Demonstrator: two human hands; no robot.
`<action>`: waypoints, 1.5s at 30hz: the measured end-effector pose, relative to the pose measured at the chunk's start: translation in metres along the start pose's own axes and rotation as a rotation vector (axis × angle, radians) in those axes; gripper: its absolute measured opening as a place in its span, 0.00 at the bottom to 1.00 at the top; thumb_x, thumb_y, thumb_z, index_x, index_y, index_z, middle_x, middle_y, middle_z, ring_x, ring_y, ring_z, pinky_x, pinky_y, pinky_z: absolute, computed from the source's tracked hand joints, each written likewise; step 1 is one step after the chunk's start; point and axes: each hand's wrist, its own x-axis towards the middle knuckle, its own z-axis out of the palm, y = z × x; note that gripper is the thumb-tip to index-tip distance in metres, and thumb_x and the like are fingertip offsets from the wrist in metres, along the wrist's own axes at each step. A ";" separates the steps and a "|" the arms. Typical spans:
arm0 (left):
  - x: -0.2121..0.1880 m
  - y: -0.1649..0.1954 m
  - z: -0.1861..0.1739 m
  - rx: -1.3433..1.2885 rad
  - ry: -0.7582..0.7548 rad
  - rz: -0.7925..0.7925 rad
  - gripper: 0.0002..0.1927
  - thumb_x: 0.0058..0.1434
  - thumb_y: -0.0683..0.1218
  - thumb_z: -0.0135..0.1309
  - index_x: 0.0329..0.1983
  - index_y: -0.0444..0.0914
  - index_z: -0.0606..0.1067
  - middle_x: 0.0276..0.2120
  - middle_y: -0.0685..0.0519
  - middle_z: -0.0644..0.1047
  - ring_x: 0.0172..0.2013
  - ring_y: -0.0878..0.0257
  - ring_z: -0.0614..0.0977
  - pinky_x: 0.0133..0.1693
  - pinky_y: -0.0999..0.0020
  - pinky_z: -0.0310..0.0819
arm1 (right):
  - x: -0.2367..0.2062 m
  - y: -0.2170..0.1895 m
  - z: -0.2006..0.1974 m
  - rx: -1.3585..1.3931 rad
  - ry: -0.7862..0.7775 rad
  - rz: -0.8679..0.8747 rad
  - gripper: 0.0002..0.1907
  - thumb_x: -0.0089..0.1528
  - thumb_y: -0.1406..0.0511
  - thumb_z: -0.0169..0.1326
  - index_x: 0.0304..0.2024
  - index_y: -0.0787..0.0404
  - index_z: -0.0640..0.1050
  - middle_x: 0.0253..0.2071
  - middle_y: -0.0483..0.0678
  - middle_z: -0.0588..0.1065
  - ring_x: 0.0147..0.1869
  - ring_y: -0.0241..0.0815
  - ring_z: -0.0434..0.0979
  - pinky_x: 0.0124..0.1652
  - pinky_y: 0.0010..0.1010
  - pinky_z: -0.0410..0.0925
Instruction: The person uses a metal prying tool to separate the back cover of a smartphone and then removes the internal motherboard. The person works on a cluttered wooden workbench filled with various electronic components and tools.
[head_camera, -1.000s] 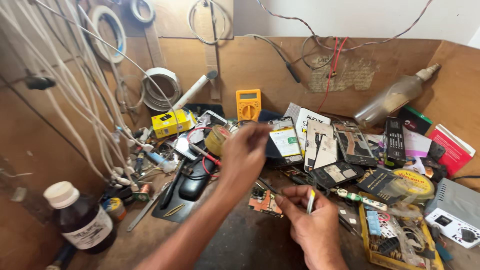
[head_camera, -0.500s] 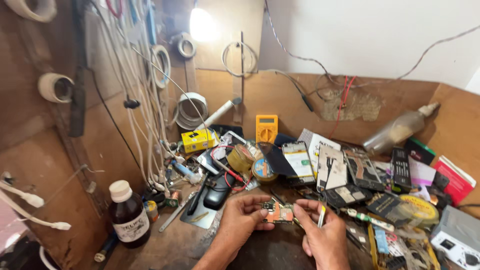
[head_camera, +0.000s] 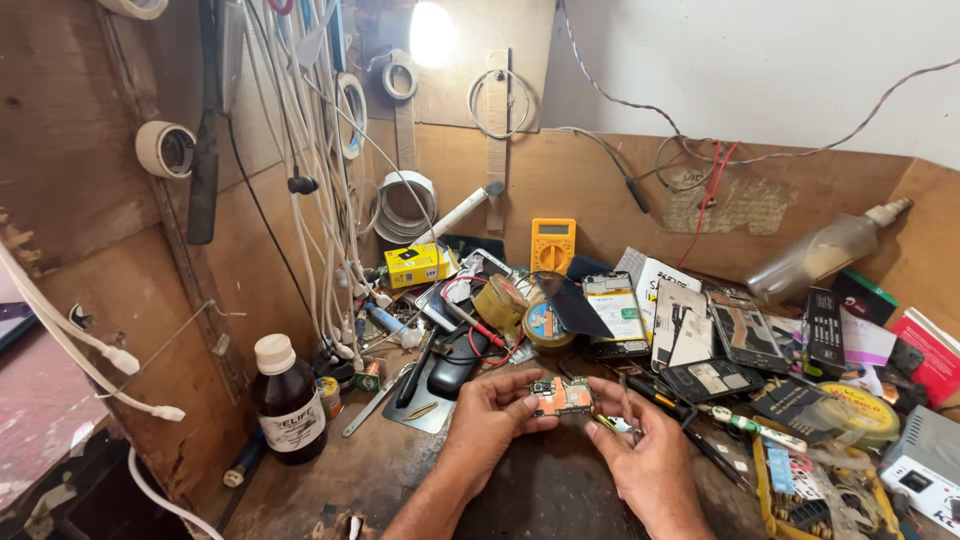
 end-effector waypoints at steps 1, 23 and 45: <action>0.000 0.001 -0.001 -0.015 -0.012 0.000 0.21 0.64 0.34 0.50 0.62 0.25 0.72 0.46 0.41 0.83 0.42 0.59 0.87 0.45 0.67 0.87 | 0.002 0.003 0.000 -0.007 -0.003 -0.048 0.28 0.54 0.75 0.62 0.57 0.54 0.80 0.44 0.46 0.83 0.26 0.27 0.74 0.22 0.21 0.65; -0.004 0.006 0.003 0.040 -0.007 -0.039 0.15 0.66 0.43 0.55 0.49 0.25 0.79 0.37 0.43 0.84 0.33 0.58 0.87 0.36 0.68 0.86 | -0.003 -0.017 -0.004 0.140 0.021 0.132 0.17 0.63 0.58 0.58 0.35 0.68 0.82 0.21 0.50 0.77 0.11 0.32 0.58 0.13 0.26 0.51; -0.002 0.005 0.003 0.038 0.034 -0.045 0.17 0.66 0.41 0.54 0.52 0.22 0.76 0.37 0.40 0.84 0.32 0.56 0.88 0.34 0.67 0.87 | 0.002 -0.012 -0.007 0.177 -0.015 0.145 0.17 0.62 0.65 0.58 0.51 0.68 0.81 0.30 0.55 0.83 0.11 0.31 0.58 0.13 0.25 0.54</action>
